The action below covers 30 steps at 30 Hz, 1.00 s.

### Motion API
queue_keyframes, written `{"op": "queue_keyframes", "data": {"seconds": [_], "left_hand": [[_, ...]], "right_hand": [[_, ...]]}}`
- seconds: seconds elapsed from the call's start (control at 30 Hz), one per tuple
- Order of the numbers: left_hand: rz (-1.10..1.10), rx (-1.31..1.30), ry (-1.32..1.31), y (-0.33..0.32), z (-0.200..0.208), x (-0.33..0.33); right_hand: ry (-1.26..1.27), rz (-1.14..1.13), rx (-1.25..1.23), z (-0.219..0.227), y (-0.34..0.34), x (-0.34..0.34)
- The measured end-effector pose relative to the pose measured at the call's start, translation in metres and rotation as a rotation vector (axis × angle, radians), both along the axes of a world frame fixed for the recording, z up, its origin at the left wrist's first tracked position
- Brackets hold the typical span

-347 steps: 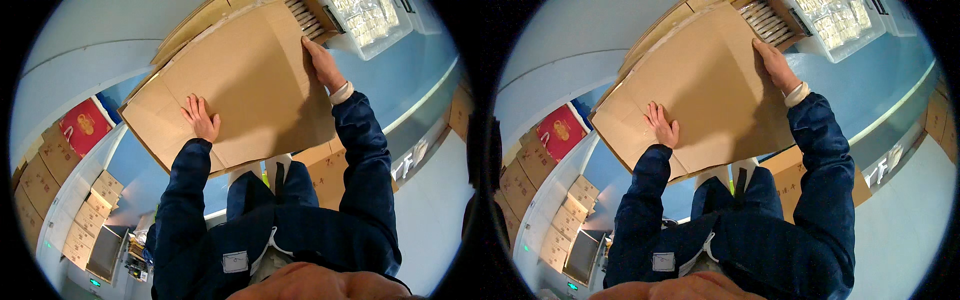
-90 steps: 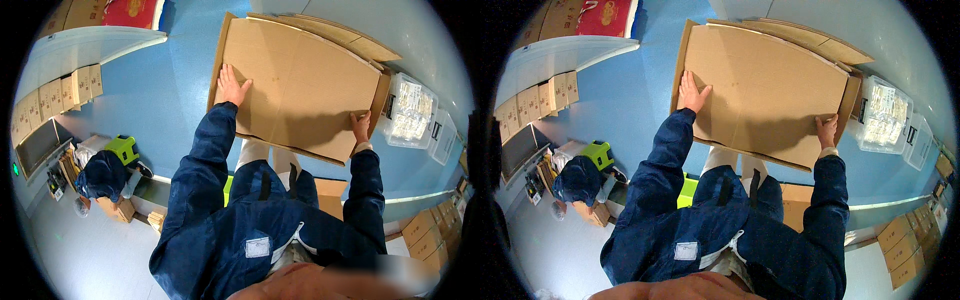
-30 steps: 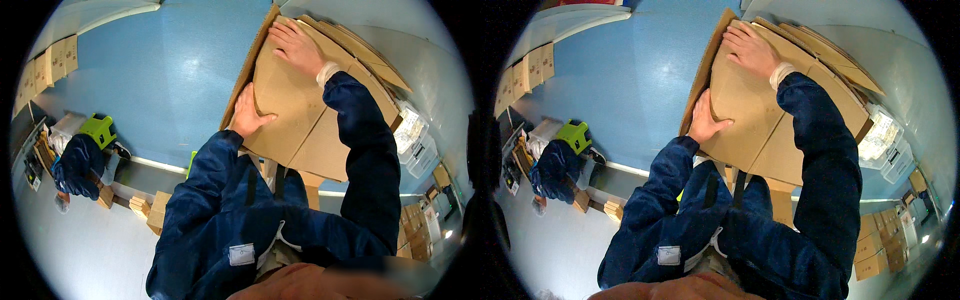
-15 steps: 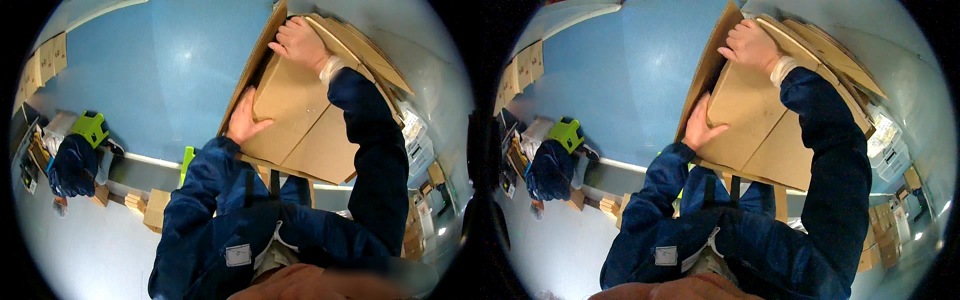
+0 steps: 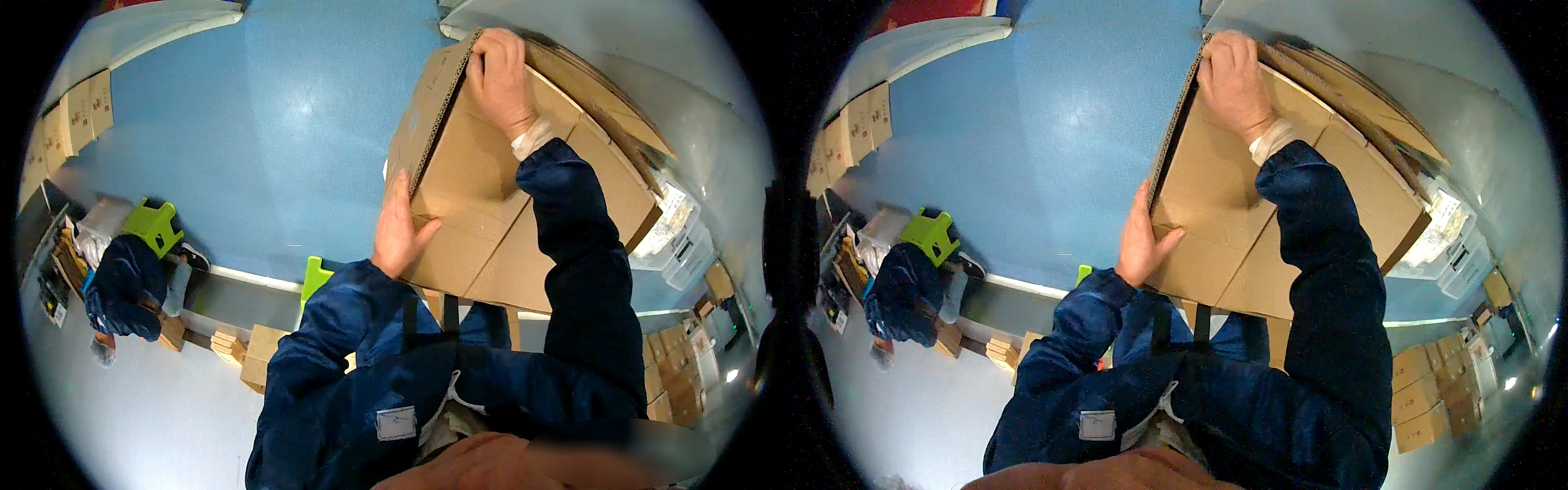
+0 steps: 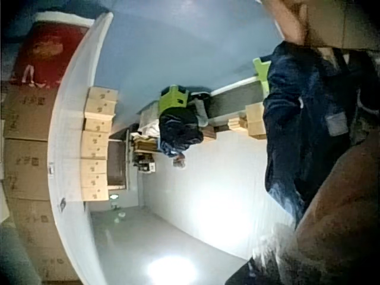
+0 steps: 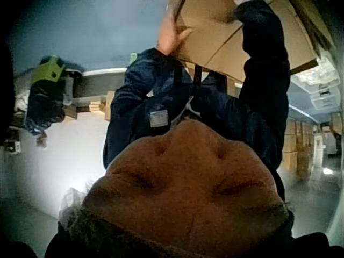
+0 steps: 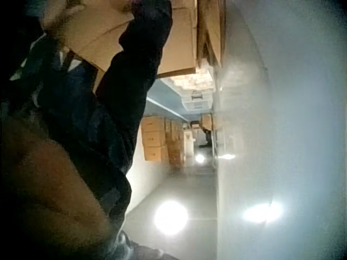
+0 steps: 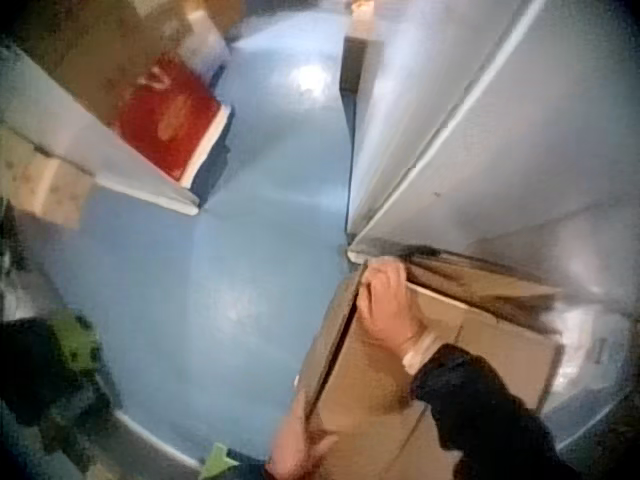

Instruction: The person assembles cardboard boxes in a warehouse setting. They fold the flaps of flat cardboard sheets into box shapes, secure them with yellow packing tape using a handheld dispenser, and use a utility knife to trim excess material. The person handles multiple boxes sequentially, placing finished units aside.

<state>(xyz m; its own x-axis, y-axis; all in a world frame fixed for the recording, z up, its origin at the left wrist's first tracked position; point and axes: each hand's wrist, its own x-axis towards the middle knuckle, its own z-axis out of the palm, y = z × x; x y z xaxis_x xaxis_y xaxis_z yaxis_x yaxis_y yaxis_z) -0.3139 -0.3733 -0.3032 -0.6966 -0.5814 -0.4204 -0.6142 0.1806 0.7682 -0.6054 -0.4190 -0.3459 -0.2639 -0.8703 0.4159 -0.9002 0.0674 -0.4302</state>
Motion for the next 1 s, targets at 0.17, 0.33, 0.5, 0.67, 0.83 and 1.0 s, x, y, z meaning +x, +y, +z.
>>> {"op": "queue_keyframes", "data": {"seconds": [0.17, 0.33, 0.5, 0.67, 0.83, 1.0], "left_hand": [[-0.019, -0.171, -0.003, 0.016, -0.002, -0.001], [-0.025, -0.087, -0.130, 0.030, 0.002, -0.003], [-0.111, -0.266, -0.056, 0.033, 0.009, -0.018], [-0.115, -0.226, -0.115, 0.036, 0.003, -0.008], [-0.156, -0.295, -0.089, 0.048, 0.014, -0.016], [-0.169, -0.275, -0.062, 0.044, -0.009, 0.003]], "right_hand": [[0.112, -0.213, -0.091, 0.015, 0.006, 0.000], [0.063, -0.567, 0.349, 0.032, 0.085, -0.033], [-0.017, -0.461, 0.190, 0.039, 0.094, -0.042], [-0.154, -0.449, 0.155, 0.090, 0.206, -0.042], [-0.044, -1.238, 0.609, 0.112, 0.475, -0.052], [-0.714, -1.240, 0.596, 0.073, 0.536, -0.008]]}}
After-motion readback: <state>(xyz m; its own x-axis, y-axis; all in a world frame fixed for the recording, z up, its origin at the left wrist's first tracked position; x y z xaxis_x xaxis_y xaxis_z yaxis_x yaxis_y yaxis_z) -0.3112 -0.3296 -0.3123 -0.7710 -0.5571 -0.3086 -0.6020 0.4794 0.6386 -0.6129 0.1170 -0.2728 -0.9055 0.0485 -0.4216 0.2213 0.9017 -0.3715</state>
